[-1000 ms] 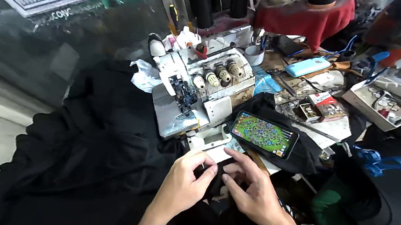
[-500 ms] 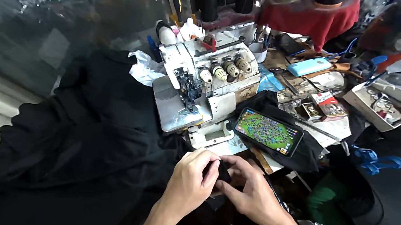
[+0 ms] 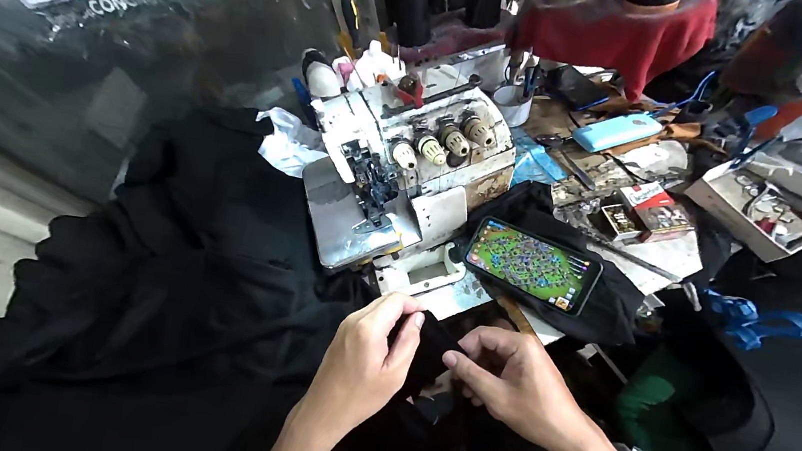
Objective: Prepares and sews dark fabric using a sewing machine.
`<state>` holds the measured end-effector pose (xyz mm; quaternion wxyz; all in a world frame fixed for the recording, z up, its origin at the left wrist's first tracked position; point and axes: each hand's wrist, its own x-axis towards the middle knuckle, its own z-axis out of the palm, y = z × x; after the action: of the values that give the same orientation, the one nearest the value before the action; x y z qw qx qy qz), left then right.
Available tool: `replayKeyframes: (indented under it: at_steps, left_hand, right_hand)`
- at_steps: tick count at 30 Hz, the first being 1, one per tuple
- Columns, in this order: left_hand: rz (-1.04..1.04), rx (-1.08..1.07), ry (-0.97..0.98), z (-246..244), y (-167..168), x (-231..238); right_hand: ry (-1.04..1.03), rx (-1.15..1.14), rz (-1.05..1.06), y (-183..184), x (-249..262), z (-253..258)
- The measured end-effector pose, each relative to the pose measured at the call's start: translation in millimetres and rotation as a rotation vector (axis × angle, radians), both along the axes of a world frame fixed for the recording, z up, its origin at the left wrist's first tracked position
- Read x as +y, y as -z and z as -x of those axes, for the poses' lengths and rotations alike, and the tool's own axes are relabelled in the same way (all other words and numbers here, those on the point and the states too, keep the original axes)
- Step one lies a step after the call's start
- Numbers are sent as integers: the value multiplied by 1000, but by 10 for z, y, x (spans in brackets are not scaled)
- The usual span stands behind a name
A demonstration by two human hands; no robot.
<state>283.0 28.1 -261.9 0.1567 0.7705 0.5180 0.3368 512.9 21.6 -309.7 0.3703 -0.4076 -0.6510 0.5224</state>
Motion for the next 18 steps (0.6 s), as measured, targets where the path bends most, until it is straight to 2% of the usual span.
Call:
replayKeyframes:
  at_steps: [8,15,18]
  left_hand:
    - [0,-36,-26,36,-164,-24]
    - [-37,-50,-124,213,-28,23]
    - [-80,13,-156,369,-273,131]
  right_hand:
    - [-59,77,-3,-122,-10,-12]
    - [-67,62,-98,-124,187,200]
    - [-82,94,-142,-342,367,347]
